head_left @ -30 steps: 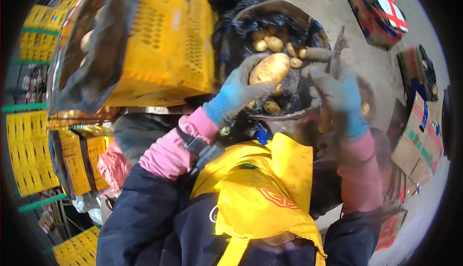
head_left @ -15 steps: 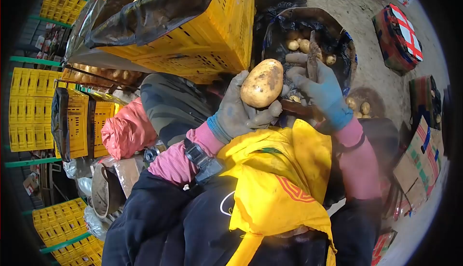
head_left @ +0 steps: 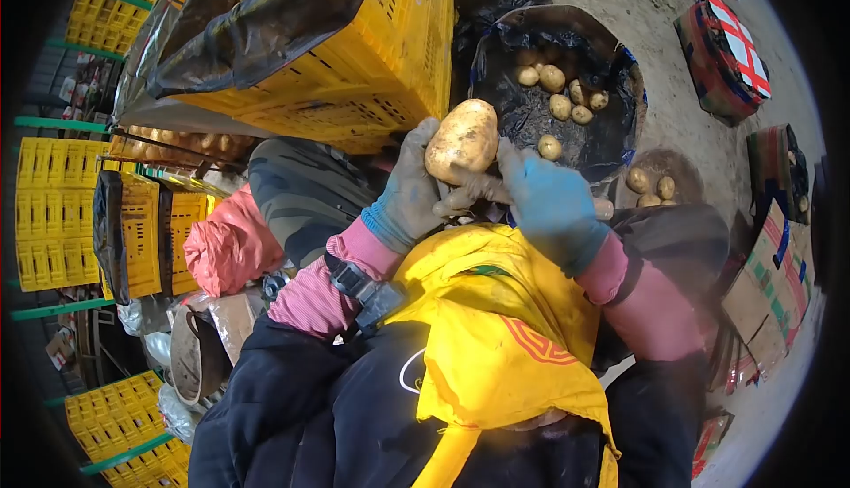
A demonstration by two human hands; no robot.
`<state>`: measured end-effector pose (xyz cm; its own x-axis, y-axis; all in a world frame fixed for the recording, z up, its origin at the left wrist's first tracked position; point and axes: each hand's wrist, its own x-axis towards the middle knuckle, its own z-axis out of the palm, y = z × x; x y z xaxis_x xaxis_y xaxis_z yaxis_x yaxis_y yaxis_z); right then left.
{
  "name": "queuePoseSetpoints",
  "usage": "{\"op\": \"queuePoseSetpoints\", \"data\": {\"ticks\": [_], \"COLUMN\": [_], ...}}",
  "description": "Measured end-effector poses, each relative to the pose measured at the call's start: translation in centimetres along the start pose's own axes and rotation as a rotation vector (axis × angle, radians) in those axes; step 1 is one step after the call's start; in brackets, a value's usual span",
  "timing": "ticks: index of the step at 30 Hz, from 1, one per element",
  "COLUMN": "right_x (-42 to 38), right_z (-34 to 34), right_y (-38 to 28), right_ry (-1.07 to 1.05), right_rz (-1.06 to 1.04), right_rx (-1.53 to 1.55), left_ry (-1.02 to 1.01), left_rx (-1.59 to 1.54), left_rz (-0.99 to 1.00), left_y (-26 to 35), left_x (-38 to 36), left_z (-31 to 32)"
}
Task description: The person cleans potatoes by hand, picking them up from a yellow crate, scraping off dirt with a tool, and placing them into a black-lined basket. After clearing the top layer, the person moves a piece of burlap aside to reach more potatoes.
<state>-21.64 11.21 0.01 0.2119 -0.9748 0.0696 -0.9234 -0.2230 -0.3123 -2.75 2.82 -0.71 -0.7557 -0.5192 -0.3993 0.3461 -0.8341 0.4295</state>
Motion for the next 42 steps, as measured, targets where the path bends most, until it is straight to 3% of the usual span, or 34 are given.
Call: {"op": "queuePoseSetpoints", "data": {"ticks": [4,7,11,14,17,19,23,26,30,32,34,35,38,39,42], "right_x": [0.6,1.7,0.9,0.3,0.8,1.0,0.3,1.2,0.7,0.1,-0.2,0.4,1.6,1.9,1.6], "right_z": [0.1,0.5,0.8,0.1,-0.7,-0.3,-0.3,-0.3,0.7,0.4,0.3,2.1,-2.3,-3.1,-1.4], "right_y": [2.3,3.4,2.7,0.9,1.6,1.8,0.4,2.1,2.4,1.7,2.0,4.0,4.8,3.7,3.9], "right_ry": [0.274,0.251,0.228,0.138,0.119,0.149,0.136,0.141,0.337,0.271,0.189,0.337,-0.012,0.026,-0.119], "right_rz": [0.023,0.11,0.081,0.046,0.119,0.168,0.072,0.159,0.116,0.062,0.037,-0.019,0.331,0.329,0.156], "right_rx": [0.236,0.118,0.059,0.025,-0.009,-0.033,-0.008,0.017,0.165,0.18,0.243,0.21,1.654,1.838,2.002], "left_ry": [-0.079,-0.073,0.1,0.116,0.022,0.109,0.181,0.02,-0.055,-0.105,-0.04,-0.008,0.189,0.263,0.12], "left_rx": [-0.014,0.023,0.179,0.339,0.61,0.613,0.671,0.616,0.216,-0.047,0.202,0.326,1.342,1.675,1.854], "left_rz": [-0.06,-0.083,0.076,0.182,0.154,0.223,0.294,0.192,0.058,-0.04,0.077,0.138,0.726,0.926,1.137], "left_y": [0.7,0.5,0.4,0.5,1.1,0.3,0.1,0.8,0.5,0.5,1.2,1.6,2.1,2.1,2.0], "left_x": [0.0,0.2,-0.1,-0.3,-0.7,-0.3,-0.2,-0.3,0.3,0.5,0.2,0.1,-0.7,-1.0,-1.7], "left_z": [-1.2,-1.1,0.9,1.0,-0.5,0.1,1.2,0.5,0.6,0.2,-0.1,-0.1,2.3,3.2,5.2]}}
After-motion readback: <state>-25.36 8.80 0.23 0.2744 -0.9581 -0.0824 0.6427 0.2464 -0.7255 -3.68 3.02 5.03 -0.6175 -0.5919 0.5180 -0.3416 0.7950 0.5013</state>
